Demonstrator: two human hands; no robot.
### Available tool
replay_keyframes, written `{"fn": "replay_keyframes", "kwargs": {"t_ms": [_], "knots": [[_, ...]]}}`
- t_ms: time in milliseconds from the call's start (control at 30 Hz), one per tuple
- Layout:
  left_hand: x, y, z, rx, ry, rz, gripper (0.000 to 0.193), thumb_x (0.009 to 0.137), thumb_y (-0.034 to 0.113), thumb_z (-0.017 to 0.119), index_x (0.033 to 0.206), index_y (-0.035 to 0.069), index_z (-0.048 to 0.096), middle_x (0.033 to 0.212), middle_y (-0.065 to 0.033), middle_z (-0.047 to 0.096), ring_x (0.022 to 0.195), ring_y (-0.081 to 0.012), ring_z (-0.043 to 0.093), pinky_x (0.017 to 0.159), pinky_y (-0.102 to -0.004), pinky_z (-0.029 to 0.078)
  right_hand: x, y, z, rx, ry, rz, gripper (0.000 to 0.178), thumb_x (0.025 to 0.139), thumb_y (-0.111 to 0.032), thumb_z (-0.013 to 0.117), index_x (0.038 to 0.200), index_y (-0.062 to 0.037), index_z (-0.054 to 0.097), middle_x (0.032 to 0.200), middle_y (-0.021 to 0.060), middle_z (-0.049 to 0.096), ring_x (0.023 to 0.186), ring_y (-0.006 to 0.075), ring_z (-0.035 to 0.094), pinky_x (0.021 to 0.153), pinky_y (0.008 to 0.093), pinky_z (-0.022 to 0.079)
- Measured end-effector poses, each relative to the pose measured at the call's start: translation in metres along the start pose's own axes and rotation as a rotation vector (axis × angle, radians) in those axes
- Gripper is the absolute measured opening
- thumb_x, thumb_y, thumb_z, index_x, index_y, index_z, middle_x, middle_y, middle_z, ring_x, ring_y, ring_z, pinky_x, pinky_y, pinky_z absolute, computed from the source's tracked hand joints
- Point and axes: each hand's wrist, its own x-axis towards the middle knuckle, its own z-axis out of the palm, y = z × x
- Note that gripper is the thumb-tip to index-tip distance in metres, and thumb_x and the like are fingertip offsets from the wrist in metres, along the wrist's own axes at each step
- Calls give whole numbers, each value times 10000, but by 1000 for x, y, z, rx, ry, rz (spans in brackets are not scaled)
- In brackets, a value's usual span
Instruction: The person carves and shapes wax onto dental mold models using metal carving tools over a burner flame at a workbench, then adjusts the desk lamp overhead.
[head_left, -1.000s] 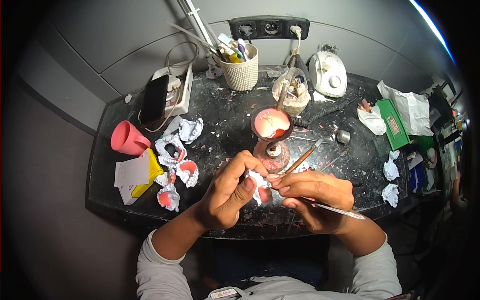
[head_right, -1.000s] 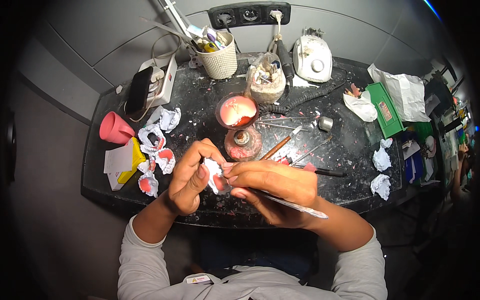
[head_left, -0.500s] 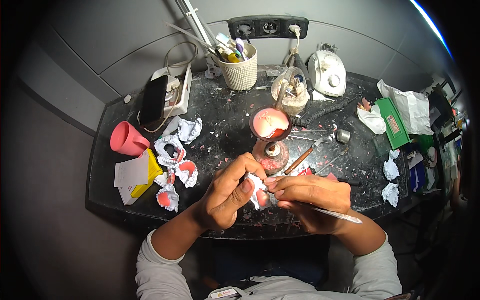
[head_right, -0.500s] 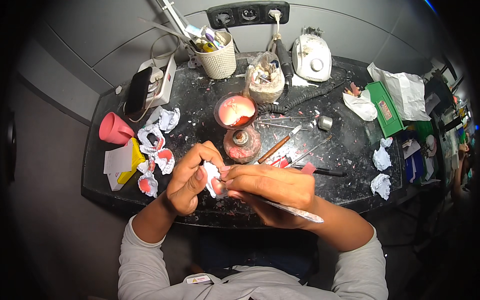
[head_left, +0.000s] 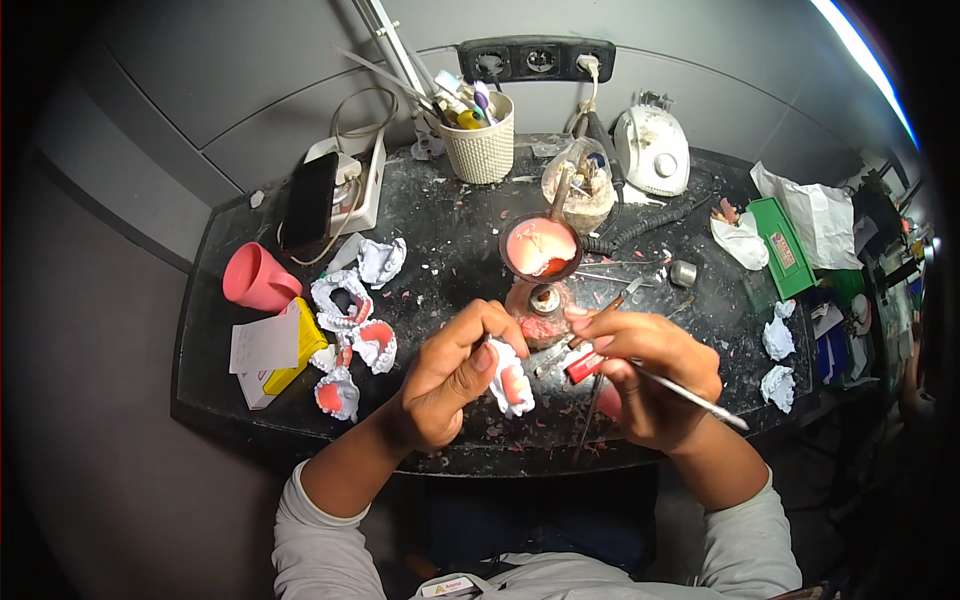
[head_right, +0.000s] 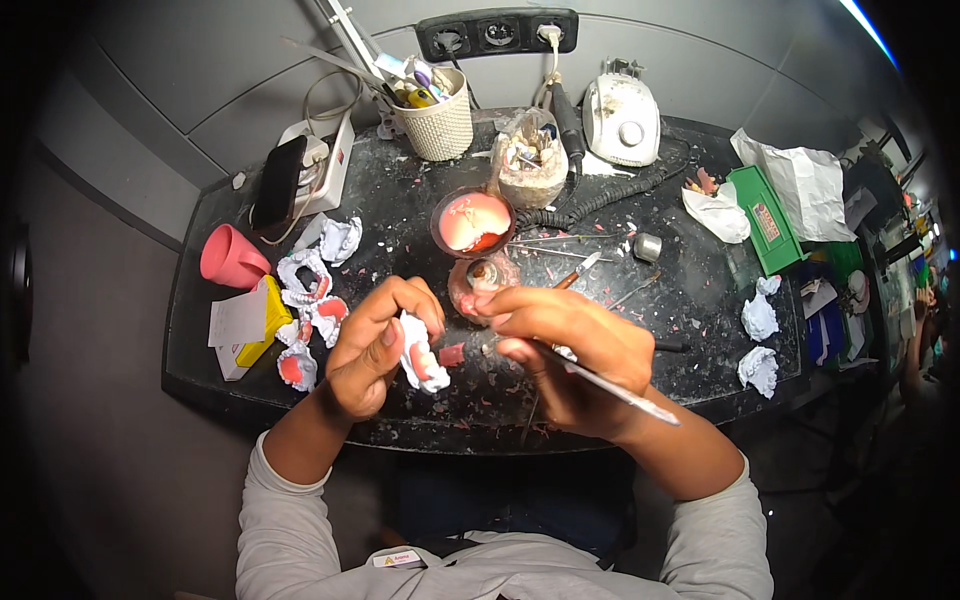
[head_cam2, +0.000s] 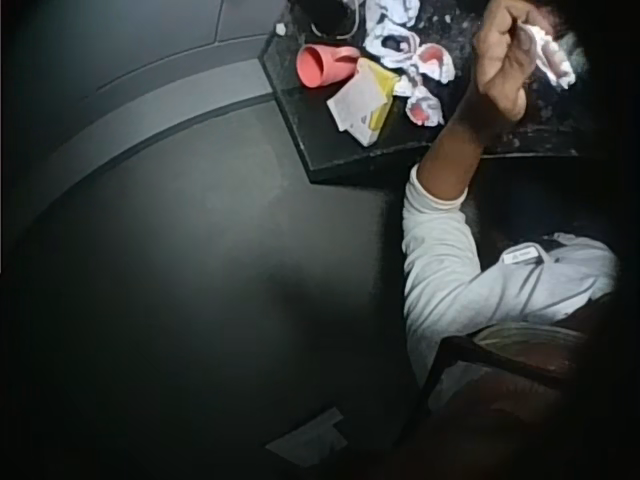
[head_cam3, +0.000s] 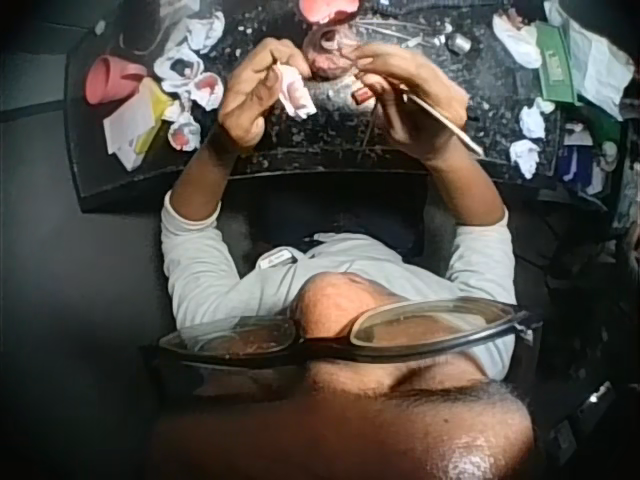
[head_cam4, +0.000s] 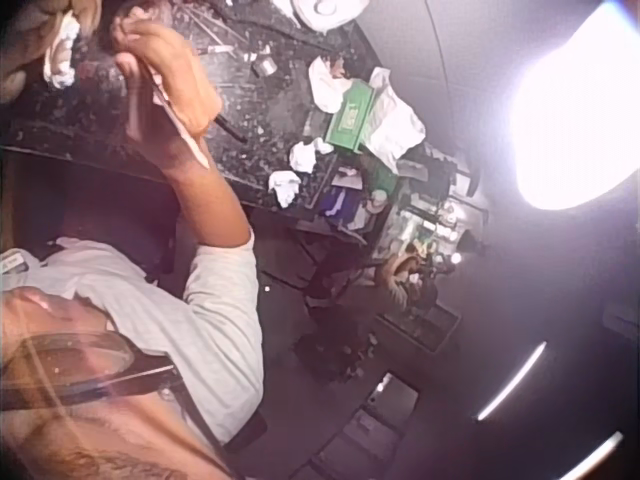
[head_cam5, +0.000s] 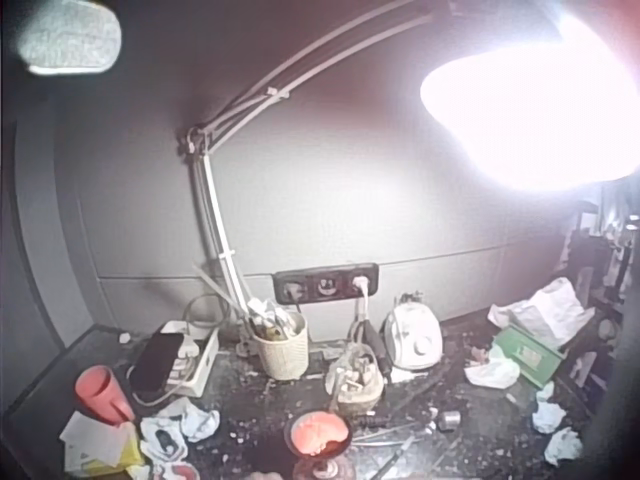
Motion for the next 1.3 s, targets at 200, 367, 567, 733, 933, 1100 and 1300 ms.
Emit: {"fn": "replay_keyframes", "kwargs": {"t_ms": [200, 367, 567, 733, 933, 1100, 1300], "knots": [[-3, -4, -11, -137, 423, 114, 339, 1099, 300, 428, 1158, -10, 551, 952, -64, 592, 832, -103, 563, 819, -256, 448, 9, -5, -18, 221, -313, 396, 140, 1013, -63, 603, 911, 34, 601, 835, 171, 728, 667, 195, 734, 593, 308, 562], [8, -3, -16, -212, 678, 243, 278, 1090, 244, 439, 1085, -13, 544, 937, -79, 525, 820, -155, 470, 761, -292, 417, -3, 2, -18, -193, -947, 305, 196, 924, -208, 732, 856, -37, 663, 643, 138, 657, 624, 329, 679, 573, 430, 510], [5, -7, -17, -182, 662, 219, 272, 1094, 233, 421, 1089, -9, 546, 952, -75, 525, 834, -147, 485, 772, -288, 419, 10, 2, -30, -174, -950, 616, 155, 897, -218, 709, 906, -63, 704, 718, 150, 690, 713, 364, 701, 645, 478, 535], [8, -6, -14, -152, 626, 180, 276, 1094, 233, 414, 1092, -8, 549, 962, -83, 551, 852, -136, 521, 799, -270, 431, 3, 17, -50, -563, -842, 495, 163, 827, -165, 709, 972, -102, 753, 774, 147, 715, 755, 360, 703, 670, 468, 539], [10, -5, -11, -123, 616, 162, 288, 1097, 259, 447, 1146, 2, 566, 900, -44, 608, 793, -73, 556, 750, -220, 442, 3, 22, -58, -638, -793, 460, 104, 744, -123, 749, 839, -82, 736, 862, 114, 691, 807, 344, 693, 684, 442, 542], [9, -7, -13, 7, 570, 127, 272, 1092, 244, 452, 1165, 3, 556, 924, -47, 599, 837, -89, 560, 792, -241, 455, -1, 27, -59, -605, -788, 430, 124, 716, -97, 769, 829, -69, 727, 890, 111, 651, 819, 336, 660, 706, 422, 533], [11, -10, -10, 19, 534, 208, 261, 1055, 205, 586, 1211, 3, 531, 1006, -85, 691, 870, -87, 590, 806, -240, 459, 6, 25, -76, -252, -635, 369, 131, 735, -57, 794, 835, -43, 711, 895, 119, 653, 843, 313, 659, 741, 387, 526]]}}
